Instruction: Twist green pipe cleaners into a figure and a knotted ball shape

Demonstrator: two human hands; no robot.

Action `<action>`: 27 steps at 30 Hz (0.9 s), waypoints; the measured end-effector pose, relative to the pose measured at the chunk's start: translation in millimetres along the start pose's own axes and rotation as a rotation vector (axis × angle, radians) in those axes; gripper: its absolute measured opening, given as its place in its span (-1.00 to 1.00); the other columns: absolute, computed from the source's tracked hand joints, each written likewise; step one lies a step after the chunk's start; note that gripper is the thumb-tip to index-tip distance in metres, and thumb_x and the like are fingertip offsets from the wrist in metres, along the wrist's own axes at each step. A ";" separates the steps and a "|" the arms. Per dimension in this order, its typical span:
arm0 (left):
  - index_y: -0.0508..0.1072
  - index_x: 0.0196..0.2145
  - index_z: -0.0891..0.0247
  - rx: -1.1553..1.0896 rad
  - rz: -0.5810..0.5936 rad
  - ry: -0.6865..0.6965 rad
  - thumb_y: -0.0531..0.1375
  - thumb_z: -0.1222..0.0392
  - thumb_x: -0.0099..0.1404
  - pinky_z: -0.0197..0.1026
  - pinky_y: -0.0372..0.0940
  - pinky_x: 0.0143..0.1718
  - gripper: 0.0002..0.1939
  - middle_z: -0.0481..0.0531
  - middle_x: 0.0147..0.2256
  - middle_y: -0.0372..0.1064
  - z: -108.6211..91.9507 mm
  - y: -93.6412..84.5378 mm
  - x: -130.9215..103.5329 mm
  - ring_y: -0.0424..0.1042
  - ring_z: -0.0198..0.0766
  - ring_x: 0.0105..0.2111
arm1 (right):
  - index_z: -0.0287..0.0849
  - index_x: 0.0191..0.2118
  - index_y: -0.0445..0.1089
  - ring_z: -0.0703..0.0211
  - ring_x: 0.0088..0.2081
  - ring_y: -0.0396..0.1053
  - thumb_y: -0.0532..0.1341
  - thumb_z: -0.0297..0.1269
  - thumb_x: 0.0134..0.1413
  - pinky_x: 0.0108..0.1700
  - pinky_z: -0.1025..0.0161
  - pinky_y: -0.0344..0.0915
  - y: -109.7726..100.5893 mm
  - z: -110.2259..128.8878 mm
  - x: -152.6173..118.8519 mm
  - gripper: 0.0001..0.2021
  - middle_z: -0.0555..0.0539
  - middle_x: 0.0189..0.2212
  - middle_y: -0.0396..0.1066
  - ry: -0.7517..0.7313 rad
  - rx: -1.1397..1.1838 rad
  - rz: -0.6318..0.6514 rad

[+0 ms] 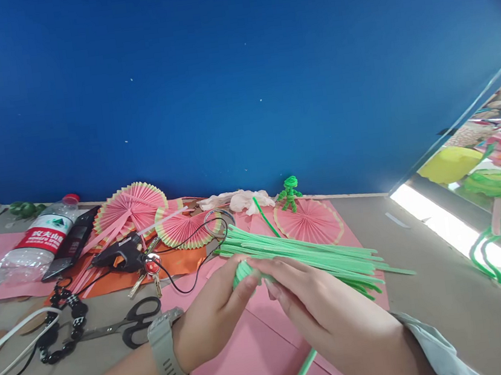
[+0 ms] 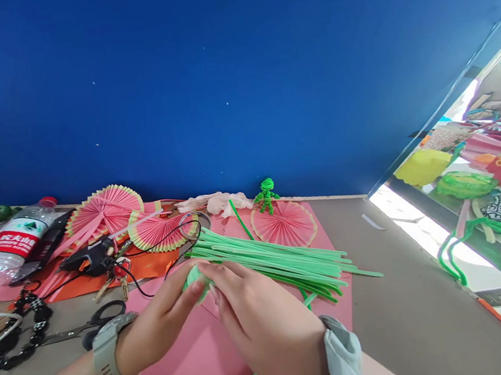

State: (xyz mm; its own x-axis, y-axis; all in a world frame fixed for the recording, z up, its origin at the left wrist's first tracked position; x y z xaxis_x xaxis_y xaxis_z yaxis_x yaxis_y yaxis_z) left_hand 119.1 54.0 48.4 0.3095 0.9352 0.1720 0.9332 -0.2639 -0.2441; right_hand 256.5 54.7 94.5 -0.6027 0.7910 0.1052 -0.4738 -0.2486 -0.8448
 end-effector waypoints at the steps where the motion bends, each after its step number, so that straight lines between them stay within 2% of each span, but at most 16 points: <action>1: 0.32 -0.27 0.19 -0.061 -0.022 -0.020 -0.07 0.15 0.35 -0.23 0.20 -0.15 -0.80 -0.02 -0.33 0.29 0.5 -0.4 -0.5 0.27 -0.25 -0.26 | -0.16 0.14 0.10 0.15 -0.17 0.38 -0.08 -0.44 0.16 -0.18 0.17 0.39 2.0 0.8 0.4 -0.58 -0.12 -0.14 0.38 -0.021 0.007 -0.002; 4: 0.34 -0.29 0.16 -0.258 -0.079 -0.124 -0.05 0.07 0.33 -0.27 0.26 -0.24 -0.78 -0.04 -0.38 0.26 2.4 -0.8 -1.8 0.26 -0.29 -0.34 | -0.36 0.18 0.02 0.08 -0.16 0.37 -0.09 -0.55 0.07 -0.18 0.15 0.40 12.5 5.1 1.2 -0.49 -0.24 -0.13 0.36 -0.107 -0.065 -0.018; 7: 0.35 -0.35 0.15 -0.427 -0.103 -0.172 -0.01 0.00 0.29 -0.30 0.28 -0.24 -0.76 -0.07 -0.41 0.24 2.1 1.8 -3.3 0.26 -0.31 -0.35 | -0.49 0.16 0.02 -0.05 -0.15 0.33 -0.11 -0.64 -0.06 -0.22 0.05 0.42 24.4 9.5 0.2 -0.43 -0.33 -0.14 0.34 -0.173 -0.237 -0.075; 11: 0.42 -0.32 0.14 -0.566 -0.175 -0.177 0.06 -0.05 0.24 -0.34 0.29 -0.22 -0.74 -0.07 -0.40 0.29 0.5 6.7 -7.1 0.29 -0.31 -0.28 | -0.50 0.16 0.00 -0.04 -0.25 0.34 -0.10 -0.63 -0.09 -0.32 0.09 0.45 29.9 13.9 -2.4 -0.41 -0.29 -0.21 0.35 -0.218 -0.324 -0.097; 15: 0.46 -0.32 0.14 -0.662 -0.268 -0.244 0.09 -0.05 0.21 -0.35 0.31 -0.28 -0.74 -0.06 -0.38 0.35 -1.7 8.0 -10.6 0.33 -0.28 -0.26 | -0.51 0.22 -0.14 -0.02 -0.19 0.32 -0.07 -0.60 -0.05 -0.22 0.12 0.44 25.8 17.6 -4.1 -0.38 -0.30 -0.13 0.31 -0.266 -0.297 -0.108; 17: 0.47 -0.36 0.13 -0.685 -0.295 -0.254 0.07 -0.03 0.24 -0.35 0.32 -0.31 -0.74 -0.06 -0.39 0.36 -5.3 6.1 -11.4 0.34 -0.28 -0.29 | -0.51 0.21 -0.14 0.01 -0.25 0.34 -0.08 -0.59 -0.01 -0.29 0.15 0.45 24.6 19.9 -5.1 -0.40 -0.29 -0.19 0.34 -0.298 -0.293 -0.124; 22: 0.46 -0.40 0.14 -0.729 -0.258 -0.261 0.08 -0.03 0.22 -0.27 0.33 -0.32 -0.74 -0.05 -0.46 0.33 -15.2 2.5 -12.5 0.33 -0.25 -0.39 | -0.52 0.14 0.06 0.10 -0.52 0.32 -0.13 -0.53 0.07 -0.57 0.20 0.39 22.8 27.3 -8.2 -0.52 -0.23 -0.42 0.39 -0.381 -0.381 -0.213; 27: 0.41 -0.42 0.20 -0.752 -0.247 -0.284 0.11 -0.04 0.20 -0.25 0.29 -0.28 -0.74 -0.03 -0.45 0.29 -21.6 2.6 -12.2 0.30 -0.25 -0.37 | -0.48 0.14 0.08 0.13 -0.56 0.31 -0.13 -0.49 0.12 -0.59 0.24 0.34 16.2 26.5 -8.2 -0.55 -0.18 -0.47 0.41 -0.374 -0.352 -0.224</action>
State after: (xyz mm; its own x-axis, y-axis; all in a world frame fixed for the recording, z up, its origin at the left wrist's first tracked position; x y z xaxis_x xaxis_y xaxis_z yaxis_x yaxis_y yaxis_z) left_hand 121.7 36.8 66.3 0.1161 0.9842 -0.1339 0.8723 -0.0365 0.4876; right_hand 236.8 29.4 93.9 -0.7290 0.5351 0.4268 -0.4122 0.1546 -0.8979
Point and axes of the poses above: each hand's wrist, its own x-axis towards the middle knuckle, its own y-axis out of the palm, z = x × y, the point moved 3 cm from there along x, towards the middle knuckle
